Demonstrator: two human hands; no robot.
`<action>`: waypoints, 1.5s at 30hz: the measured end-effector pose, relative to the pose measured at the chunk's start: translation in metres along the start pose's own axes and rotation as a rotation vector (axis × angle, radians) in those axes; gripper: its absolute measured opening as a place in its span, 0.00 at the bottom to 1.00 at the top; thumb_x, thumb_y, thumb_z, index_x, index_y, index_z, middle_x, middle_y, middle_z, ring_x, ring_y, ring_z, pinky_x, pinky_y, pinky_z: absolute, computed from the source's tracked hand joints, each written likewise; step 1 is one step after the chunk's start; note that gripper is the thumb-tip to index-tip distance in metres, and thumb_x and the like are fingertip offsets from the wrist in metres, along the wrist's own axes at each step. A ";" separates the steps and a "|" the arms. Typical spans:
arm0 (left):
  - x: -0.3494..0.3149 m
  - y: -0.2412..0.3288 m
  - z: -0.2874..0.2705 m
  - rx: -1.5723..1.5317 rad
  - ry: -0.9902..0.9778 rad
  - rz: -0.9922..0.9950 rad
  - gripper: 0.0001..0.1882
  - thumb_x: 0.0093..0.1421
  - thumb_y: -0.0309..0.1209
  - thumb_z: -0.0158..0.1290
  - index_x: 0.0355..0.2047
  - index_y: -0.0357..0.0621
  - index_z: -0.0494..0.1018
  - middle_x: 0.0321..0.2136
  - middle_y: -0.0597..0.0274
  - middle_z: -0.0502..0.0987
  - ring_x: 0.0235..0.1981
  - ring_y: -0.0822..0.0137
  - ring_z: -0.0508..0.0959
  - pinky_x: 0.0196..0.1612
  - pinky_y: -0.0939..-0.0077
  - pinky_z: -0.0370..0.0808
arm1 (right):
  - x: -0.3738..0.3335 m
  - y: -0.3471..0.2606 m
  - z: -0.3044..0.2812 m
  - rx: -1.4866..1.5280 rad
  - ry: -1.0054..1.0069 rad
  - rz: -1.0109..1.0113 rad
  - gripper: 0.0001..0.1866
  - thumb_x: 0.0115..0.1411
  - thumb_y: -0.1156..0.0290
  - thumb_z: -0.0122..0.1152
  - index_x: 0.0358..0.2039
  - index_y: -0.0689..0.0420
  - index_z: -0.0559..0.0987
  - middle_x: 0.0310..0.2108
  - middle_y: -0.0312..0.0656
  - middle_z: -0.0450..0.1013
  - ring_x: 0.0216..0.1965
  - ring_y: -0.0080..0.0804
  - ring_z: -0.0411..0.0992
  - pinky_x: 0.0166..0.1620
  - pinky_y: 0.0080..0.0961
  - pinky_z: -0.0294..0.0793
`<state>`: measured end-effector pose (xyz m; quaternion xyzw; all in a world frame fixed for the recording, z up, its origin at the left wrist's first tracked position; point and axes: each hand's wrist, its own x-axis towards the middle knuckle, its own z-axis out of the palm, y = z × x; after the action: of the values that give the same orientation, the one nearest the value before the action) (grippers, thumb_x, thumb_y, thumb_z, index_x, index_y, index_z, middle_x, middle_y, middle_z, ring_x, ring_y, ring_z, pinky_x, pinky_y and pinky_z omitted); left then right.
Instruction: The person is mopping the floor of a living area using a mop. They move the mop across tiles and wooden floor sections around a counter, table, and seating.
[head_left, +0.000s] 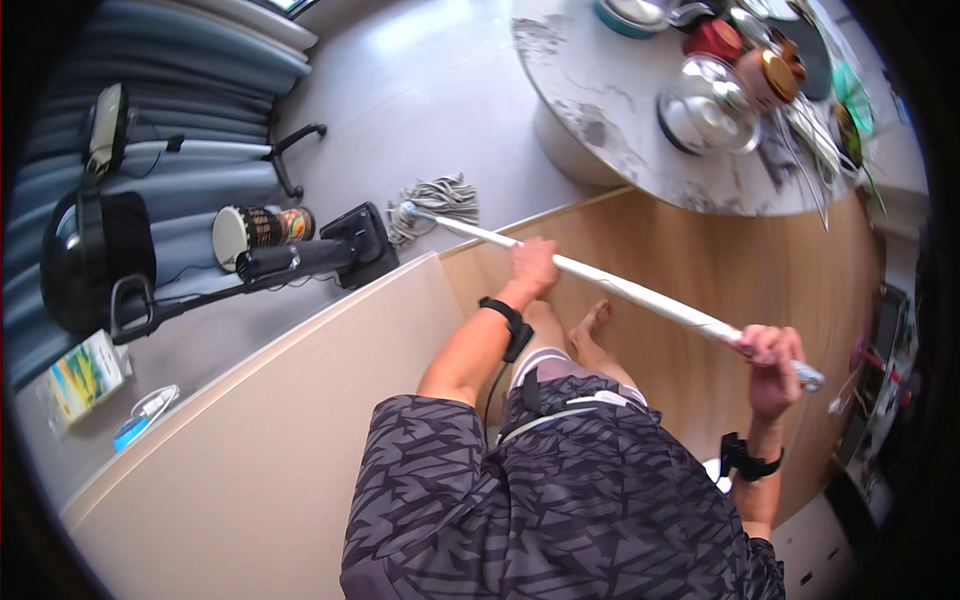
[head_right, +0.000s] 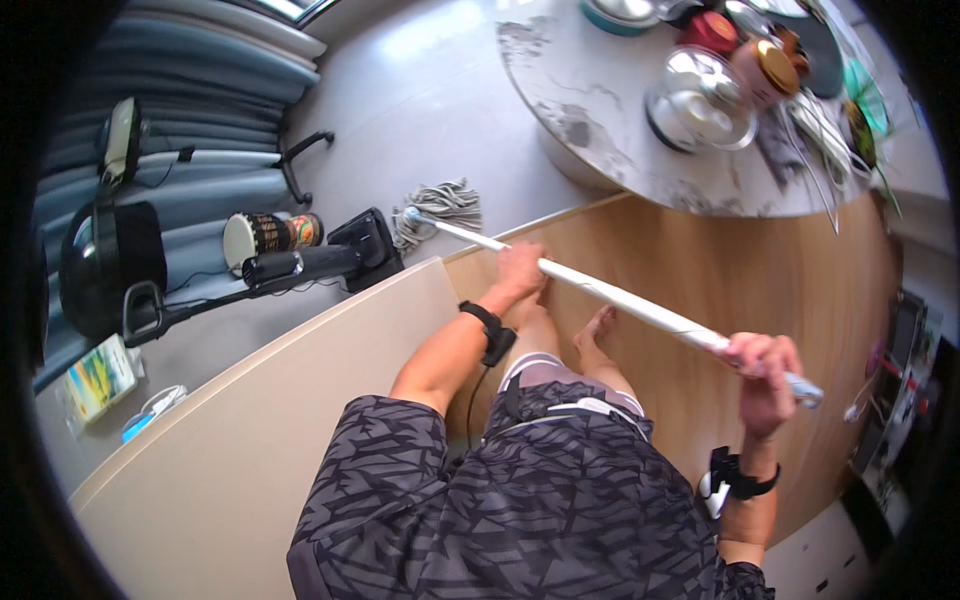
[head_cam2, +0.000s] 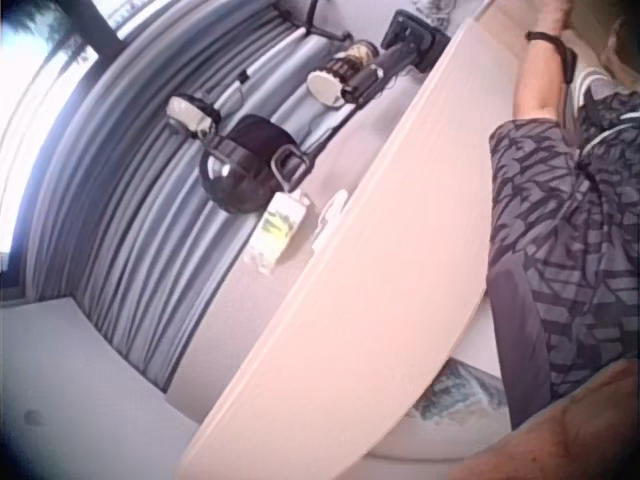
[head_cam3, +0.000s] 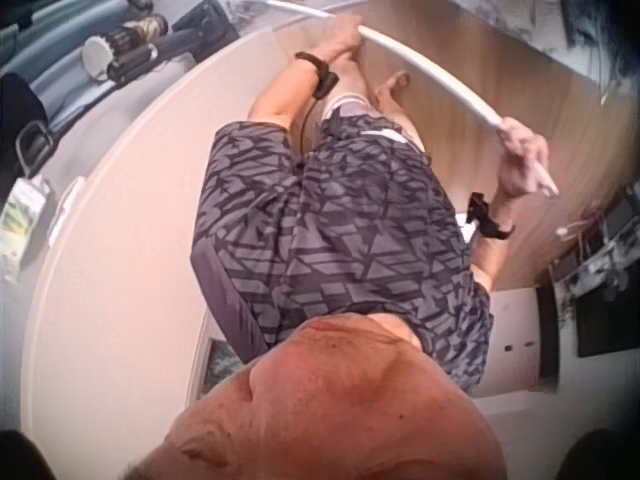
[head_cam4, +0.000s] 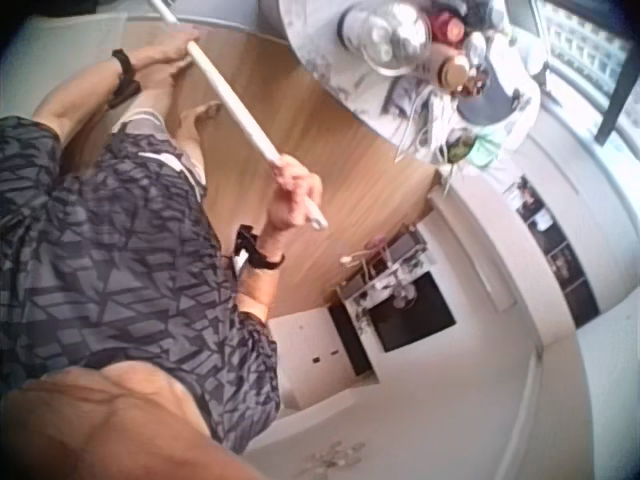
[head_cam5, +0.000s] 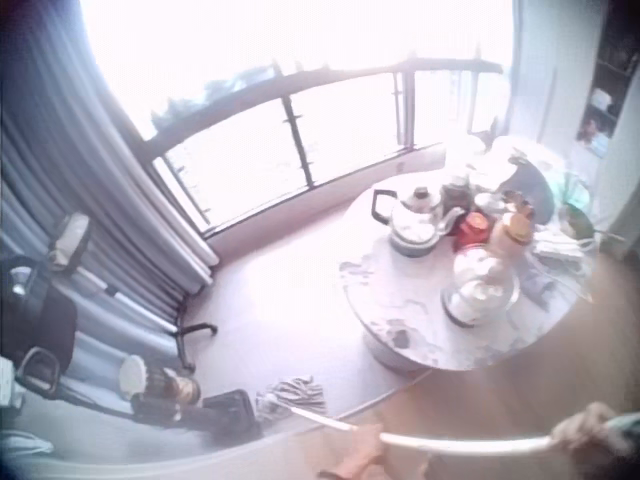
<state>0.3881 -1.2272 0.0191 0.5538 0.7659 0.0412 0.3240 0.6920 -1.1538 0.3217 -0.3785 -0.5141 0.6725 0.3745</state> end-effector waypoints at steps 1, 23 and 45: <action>0.006 -0.032 -0.004 0.036 0.032 -0.064 0.05 0.48 0.31 0.54 0.28 0.53 0.77 0.31 0.57 0.77 0.38 0.53 0.77 0.42 0.57 0.69 | 0.008 0.016 0.019 -0.015 -0.059 -0.004 0.11 0.64 0.64 0.45 0.26 0.54 0.62 0.26 0.40 0.65 0.38 0.38 0.67 0.42 0.39 0.71; 0.010 -0.242 -0.095 -0.119 0.419 -0.366 0.07 0.51 0.34 0.54 0.32 0.51 0.75 0.37 0.58 0.76 0.46 0.53 0.72 0.47 0.58 0.71 | 0.125 0.118 0.196 -0.053 -0.449 0.169 0.07 0.64 0.73 0.50 0.37 0.61 0.75 0.39 0.46 0.75 0.44 0.33 0.73 0.46 0.31 0.74; -0.039 0.234 0.077 0.032 -0.145 0.577 0.11 0.53 0.39 0.57 0.26 0.45 0.78 0.27 0.50 0.76 0.33 0.49 0.75 0.39 0.56 0.71 | -0.192 -0.066 -0.169 -0.145 0.419 0.020 0.11 0.61 0.66 0.54 0.24 0.56 0.68 0.27 0.45 0.74 0.41 0.46 0.73 0.48 0.42 0.71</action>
<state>0.6288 -1.1947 0.0749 0.7552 0.5522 0.0801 0.3440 0.9335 -1.2434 0.3785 -0.5409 -0.4685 0.5440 0.4382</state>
